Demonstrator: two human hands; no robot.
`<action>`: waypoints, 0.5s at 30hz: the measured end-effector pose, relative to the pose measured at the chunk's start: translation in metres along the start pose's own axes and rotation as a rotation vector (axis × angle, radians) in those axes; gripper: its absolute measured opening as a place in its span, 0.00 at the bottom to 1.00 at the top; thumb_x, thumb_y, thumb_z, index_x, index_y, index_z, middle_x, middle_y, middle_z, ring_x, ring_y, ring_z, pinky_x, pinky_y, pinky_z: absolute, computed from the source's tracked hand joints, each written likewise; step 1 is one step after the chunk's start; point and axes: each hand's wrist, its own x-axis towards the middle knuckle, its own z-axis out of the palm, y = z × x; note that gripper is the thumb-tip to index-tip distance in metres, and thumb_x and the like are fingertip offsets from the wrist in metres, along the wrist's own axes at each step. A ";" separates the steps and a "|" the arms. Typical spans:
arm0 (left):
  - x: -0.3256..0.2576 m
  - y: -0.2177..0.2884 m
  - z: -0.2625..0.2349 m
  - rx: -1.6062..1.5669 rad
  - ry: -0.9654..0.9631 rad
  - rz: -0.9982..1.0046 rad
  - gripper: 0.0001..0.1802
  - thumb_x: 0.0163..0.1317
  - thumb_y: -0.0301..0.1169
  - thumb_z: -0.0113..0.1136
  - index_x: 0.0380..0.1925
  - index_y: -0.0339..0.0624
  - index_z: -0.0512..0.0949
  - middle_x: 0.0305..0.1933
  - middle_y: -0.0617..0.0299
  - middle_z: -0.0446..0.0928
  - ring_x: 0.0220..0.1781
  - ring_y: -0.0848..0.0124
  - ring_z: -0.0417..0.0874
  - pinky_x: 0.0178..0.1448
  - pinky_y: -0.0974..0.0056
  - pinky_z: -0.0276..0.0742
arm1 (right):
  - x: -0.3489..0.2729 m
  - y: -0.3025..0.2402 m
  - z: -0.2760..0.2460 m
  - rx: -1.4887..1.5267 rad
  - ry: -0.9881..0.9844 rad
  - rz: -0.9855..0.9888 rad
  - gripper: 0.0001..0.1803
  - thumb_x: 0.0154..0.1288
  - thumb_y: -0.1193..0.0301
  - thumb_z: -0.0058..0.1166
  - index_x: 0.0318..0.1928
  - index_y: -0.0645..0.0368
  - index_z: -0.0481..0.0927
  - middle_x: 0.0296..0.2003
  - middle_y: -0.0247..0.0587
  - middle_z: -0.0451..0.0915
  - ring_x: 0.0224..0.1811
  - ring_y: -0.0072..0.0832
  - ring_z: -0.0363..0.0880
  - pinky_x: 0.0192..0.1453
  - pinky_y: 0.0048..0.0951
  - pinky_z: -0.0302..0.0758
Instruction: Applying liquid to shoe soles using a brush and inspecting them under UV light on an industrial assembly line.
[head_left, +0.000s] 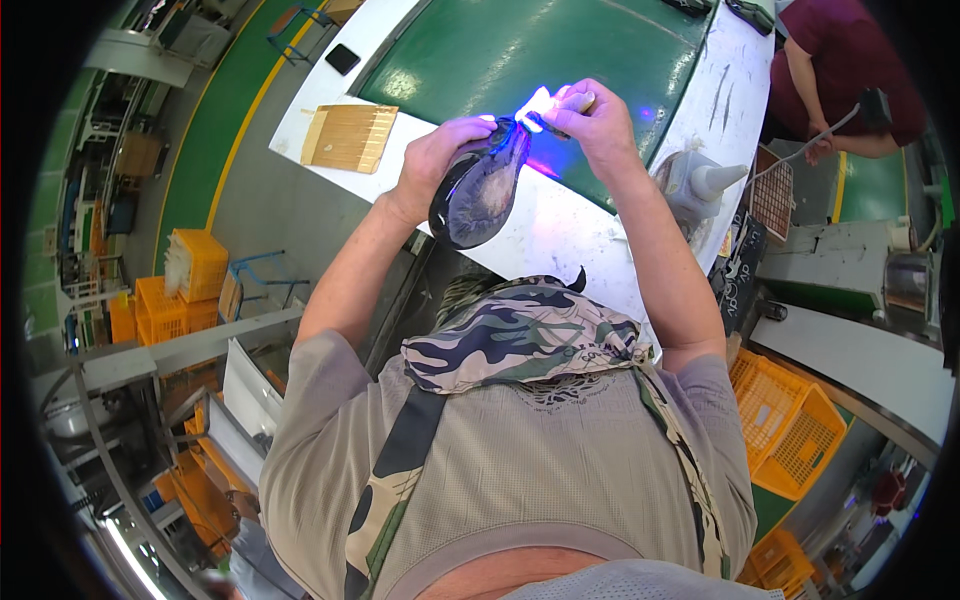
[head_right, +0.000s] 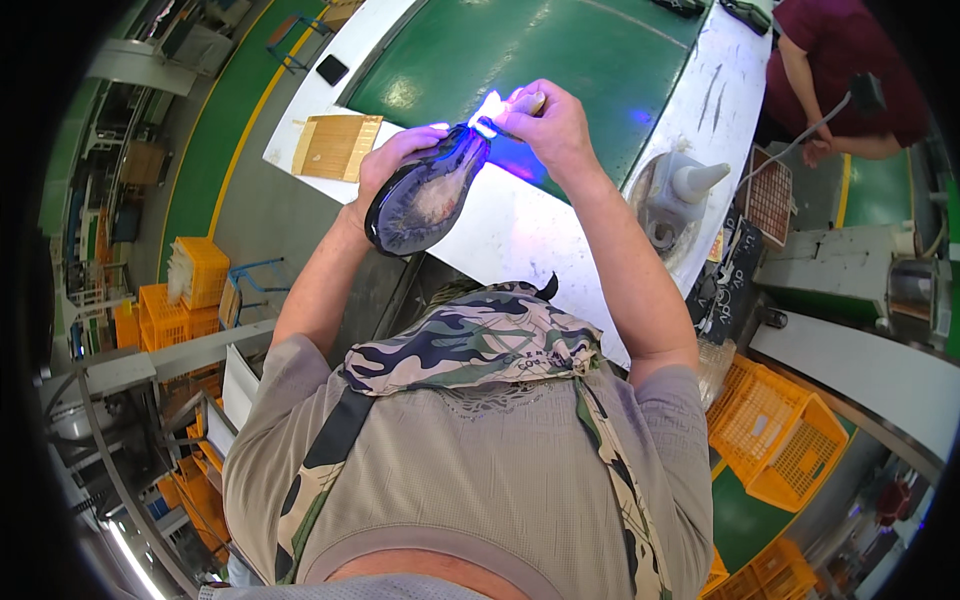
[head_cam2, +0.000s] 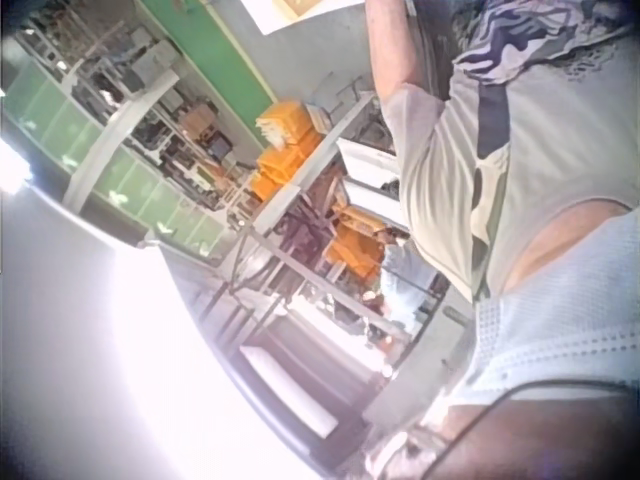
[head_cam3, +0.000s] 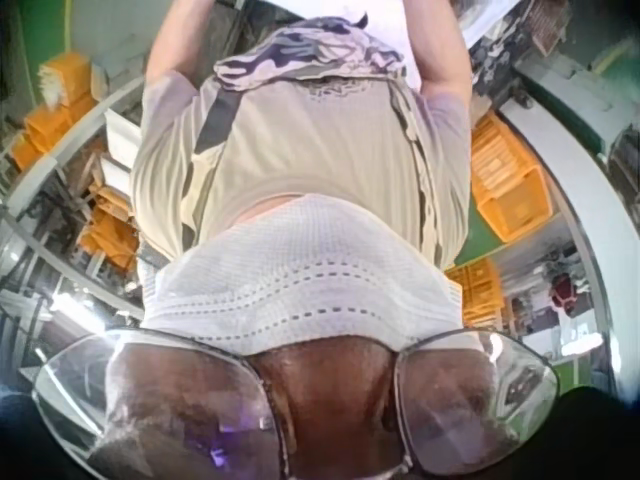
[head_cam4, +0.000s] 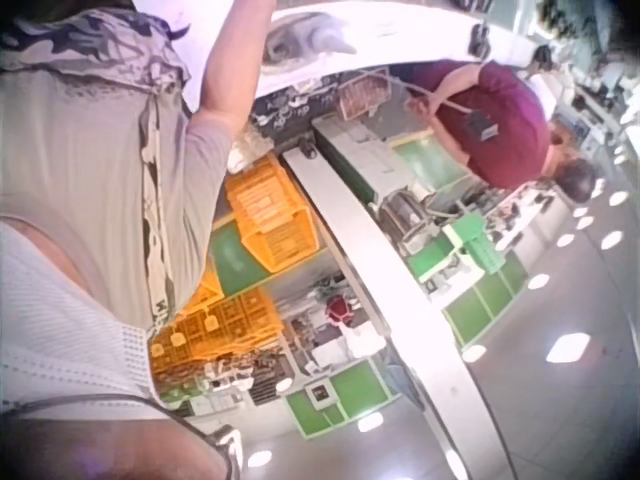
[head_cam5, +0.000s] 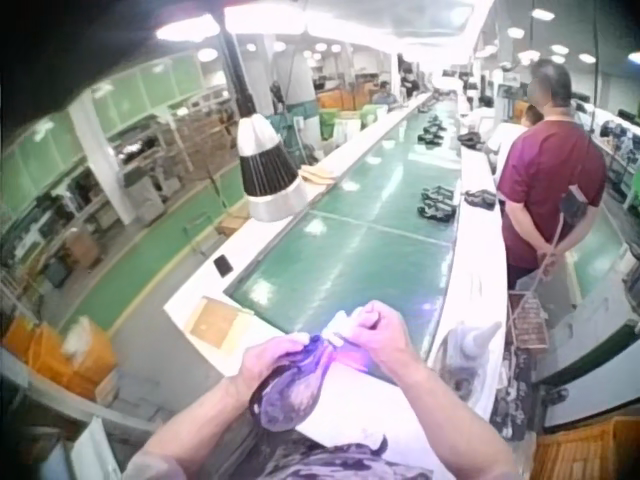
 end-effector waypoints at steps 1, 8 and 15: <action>0.000 0.004 -0.001 0.040 -0.015 0.011 0.25 0.48 0.25 0.71 0.48 0.38 0.75 0.49 0.49 0.81 0.47 0.58 0.86 0.52 0.62 0.82 | -0.001 0.001 0.001 0.004 -0.010 0.004 0.10 0.55 0.80 0.65 0.35 0.61 0.76 0.36 0.35 0.76 0.33 0.23 0.76 0.36 0.27 0.75; -0.003 0.019 0.008 0.060 -0.029 -0.085 0.27 0.45 0.27 0.73 0.48 0.38 0.75 0.46 0.49 0.80 0.45 0.54 0.85 0.48 0.60 0.82 | -0.018 -0.006 0.008 0.231 -0.102 0.235 0.14 0.51 0.81 0.66 0.37 0.63 0.76 0.29 0.34 0.76 0.30 0.23 0.76 0.37 0.26 0.76; -0.008 0.025 0.025 0.137 -0.223 -0.257 0.33 0.36 0.28 0.76 0.48 0.40 0.75 0.43 0.50 0.80 0.39 0.53 0.84 0.46 0.59 0.81 | -0.022 -0.033 -0.006 0.137 -0.166 0.133 0.13 0.51 0.80 0.67 0.35 0.63 0.76 0.29 0.35 0.76 0.29 0.23 0.77 0.35 0.26 0.75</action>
